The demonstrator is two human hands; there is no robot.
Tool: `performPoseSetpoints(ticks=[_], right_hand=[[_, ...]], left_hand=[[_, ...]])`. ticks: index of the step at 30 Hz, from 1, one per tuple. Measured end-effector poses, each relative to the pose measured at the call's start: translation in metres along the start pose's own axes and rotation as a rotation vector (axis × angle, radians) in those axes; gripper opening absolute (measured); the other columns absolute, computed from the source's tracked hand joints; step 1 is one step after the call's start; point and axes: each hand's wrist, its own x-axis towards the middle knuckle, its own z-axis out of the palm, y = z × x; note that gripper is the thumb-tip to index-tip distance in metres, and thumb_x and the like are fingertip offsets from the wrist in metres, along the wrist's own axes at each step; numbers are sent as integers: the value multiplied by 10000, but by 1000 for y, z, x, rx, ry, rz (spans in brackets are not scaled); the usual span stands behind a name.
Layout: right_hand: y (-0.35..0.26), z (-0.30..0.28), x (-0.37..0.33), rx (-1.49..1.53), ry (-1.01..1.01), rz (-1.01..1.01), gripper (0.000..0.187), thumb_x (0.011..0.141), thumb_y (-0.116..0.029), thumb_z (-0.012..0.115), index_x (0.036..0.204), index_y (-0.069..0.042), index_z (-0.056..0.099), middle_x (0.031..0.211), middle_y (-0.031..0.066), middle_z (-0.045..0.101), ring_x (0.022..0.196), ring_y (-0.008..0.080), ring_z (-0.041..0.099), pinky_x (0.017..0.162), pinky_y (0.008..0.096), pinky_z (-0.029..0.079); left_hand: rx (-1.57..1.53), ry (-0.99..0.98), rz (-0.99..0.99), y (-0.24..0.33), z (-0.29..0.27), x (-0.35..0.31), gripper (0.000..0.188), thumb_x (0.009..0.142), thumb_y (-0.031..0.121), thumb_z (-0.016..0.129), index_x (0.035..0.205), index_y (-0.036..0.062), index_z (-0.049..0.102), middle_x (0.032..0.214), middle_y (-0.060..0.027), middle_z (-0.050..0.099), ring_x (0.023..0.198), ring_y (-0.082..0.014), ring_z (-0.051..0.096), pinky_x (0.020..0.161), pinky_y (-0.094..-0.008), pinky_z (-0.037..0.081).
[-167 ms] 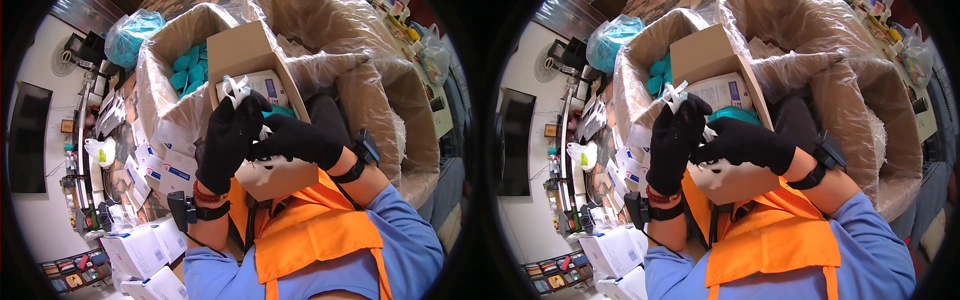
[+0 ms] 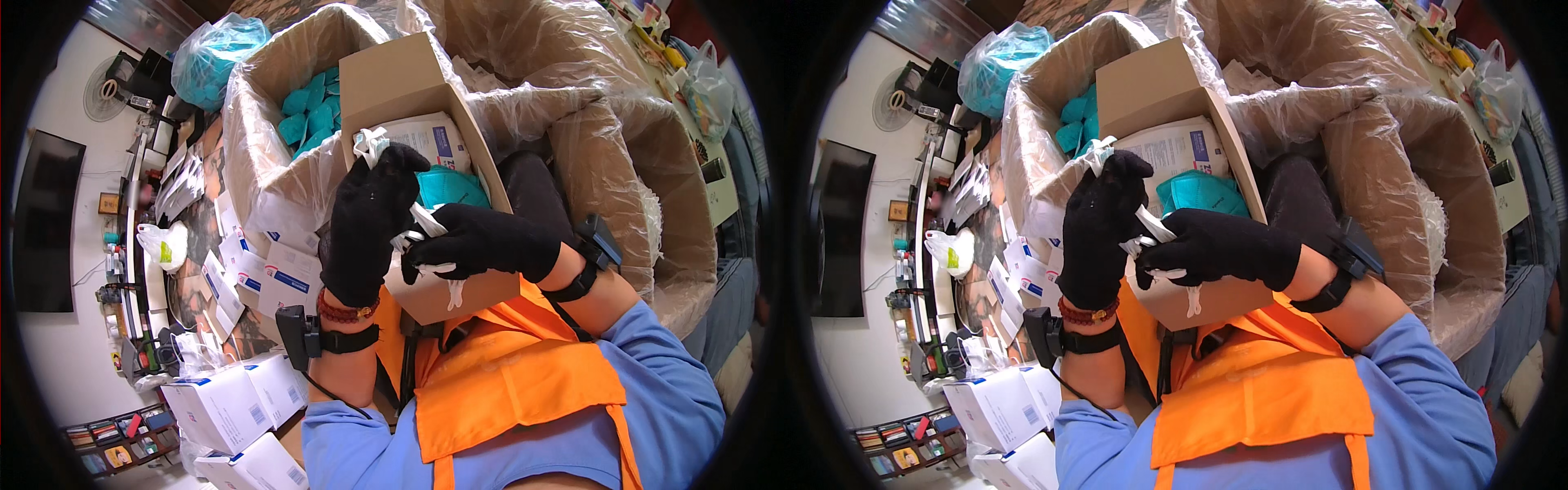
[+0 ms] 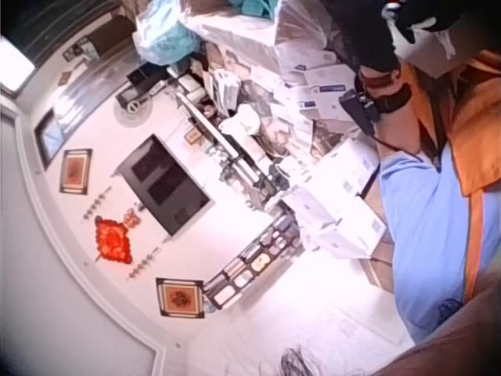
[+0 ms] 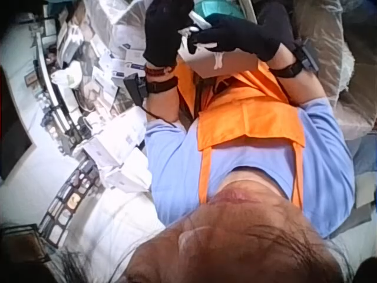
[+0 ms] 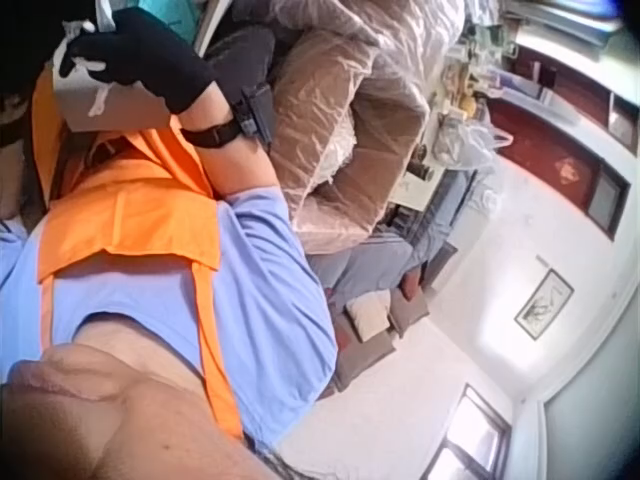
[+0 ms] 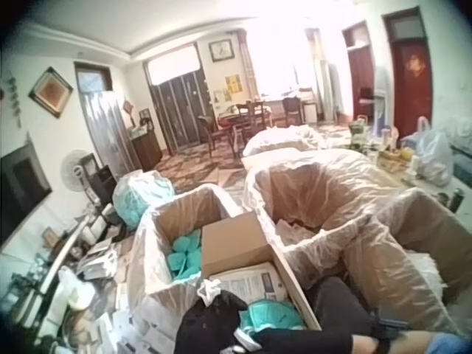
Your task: Packing green protective face masks into a small cardboard box from a large bulk container.
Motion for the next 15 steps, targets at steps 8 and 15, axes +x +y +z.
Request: performPoseSetpoints(ticks=[8,15], right_hand=[[2,-17,-17,-440,151,-176,241,920,-231,628,1043,-36,699,775,-26,600,648,21,507,595,189,416],[33,-52,-21,-364,683,-531,368,839,48,629,1200,-25,614,968,10,680,865,66,613,752,205,497]], left_hand=[[-303,83,-360,-4,-10,-16,252,1006,227,464,1118,82,638,861,39,535,768,-50,531,617,-195,454],[-656,296,-718,6,-6,-5,302,1010,288,448,1153,87,623,846,60,532,646,-34,462,558,-176,373]])
